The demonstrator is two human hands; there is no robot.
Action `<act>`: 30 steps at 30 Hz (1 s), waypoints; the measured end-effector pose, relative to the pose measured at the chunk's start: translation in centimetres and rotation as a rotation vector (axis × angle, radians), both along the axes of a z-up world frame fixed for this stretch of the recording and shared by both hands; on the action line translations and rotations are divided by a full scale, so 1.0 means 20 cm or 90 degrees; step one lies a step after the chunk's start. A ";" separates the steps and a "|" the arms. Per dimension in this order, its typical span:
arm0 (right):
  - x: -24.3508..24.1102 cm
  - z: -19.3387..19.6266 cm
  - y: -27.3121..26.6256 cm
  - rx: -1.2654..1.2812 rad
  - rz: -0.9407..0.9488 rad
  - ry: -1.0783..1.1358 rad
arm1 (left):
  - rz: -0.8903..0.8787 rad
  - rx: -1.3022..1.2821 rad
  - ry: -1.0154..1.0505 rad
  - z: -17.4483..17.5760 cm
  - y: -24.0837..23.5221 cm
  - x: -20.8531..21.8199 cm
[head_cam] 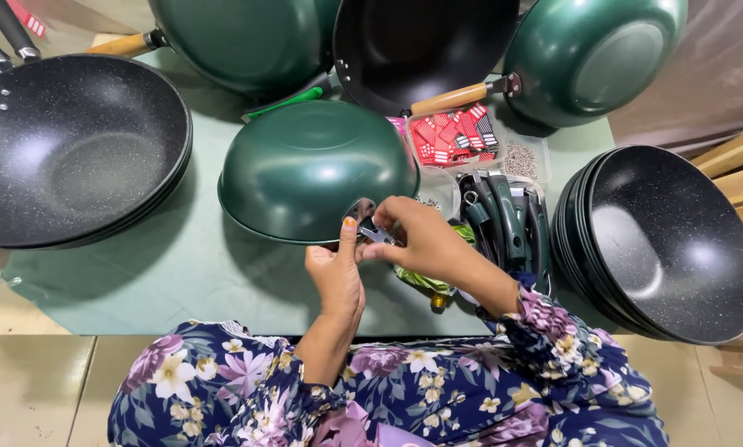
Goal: Assembling a handle onto a green frying pan using screws and a screwdriver
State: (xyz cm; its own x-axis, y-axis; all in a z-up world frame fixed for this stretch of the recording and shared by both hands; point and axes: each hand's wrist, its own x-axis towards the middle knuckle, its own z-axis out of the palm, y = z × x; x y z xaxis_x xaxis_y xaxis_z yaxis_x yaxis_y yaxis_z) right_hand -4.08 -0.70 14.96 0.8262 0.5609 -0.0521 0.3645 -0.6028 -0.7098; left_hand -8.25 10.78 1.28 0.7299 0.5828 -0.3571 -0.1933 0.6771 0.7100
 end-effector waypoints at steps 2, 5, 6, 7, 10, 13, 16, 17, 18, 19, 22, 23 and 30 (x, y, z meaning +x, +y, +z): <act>-0.03 0.01 -0.01 -0.056 0.037 -0.041 | -0.001 0.000 0.007 0.06 0.00 -0.01; -0.05 -0.05 -0.02 -0.144 0.090 -0.140 | -0.005 0.009 0.005 0.10 0.00 -0.01; -0.05 -0.09 -0.02 -0.175 0.105 -0.196 | -0.008 0.017 -0.001 0.10 0.00 -0.02; -0.05 -0.11 -0.03 -0.175 0.106 -0.195 | -0.008 0.017 0.000 0.14 0.00 -0.03; -0.04 -0.14 -0.04 -0.189 0.104 -0.302 | -0.018 0.029 0.005 0.23 0.00 -0.05; -0.02 -0.10 -0.06 -0.170 0.065 -0.340 | -0.022 0.021 -0.027 0.22 -0.01 -0.04; 0.02 -0.03 -0.08 -0.009 -0.025 -0.238 | -0.012 -0.005 -0.065 0.16 0.01 -0.03; 0.04 -0.04 -0.09 0.203 -0.095 -0.027 | -0.015 -0.009 -0.069 0.09 0.01 -0.02; 0.07 -0.04 -0.10 0.410 -0.162 0.188 | -0.017 -0.012 -0.074 0.02 0.02 -0.01; 0.09 -0.06 -0.12 0.410 -0.162 0.187 | -0.017 -0.013 -0.075 0.00 0.01 -0.01; 0.14 -0.11 -0.16 0.617 -0.155 0.293 | -0.023 -0.004 -0.086 -0.08 0.01 0.00; 0.15 -0.12 -0.17 0.650 -0.140 0.319 | -0.022 -0.002 -0.087 -0.11 0.00 0.01; 0.20 -0.19 -0.18 0.735 -0.089 0.378 | -0.020 0.016 -0.097 -0.17 0.01 0.01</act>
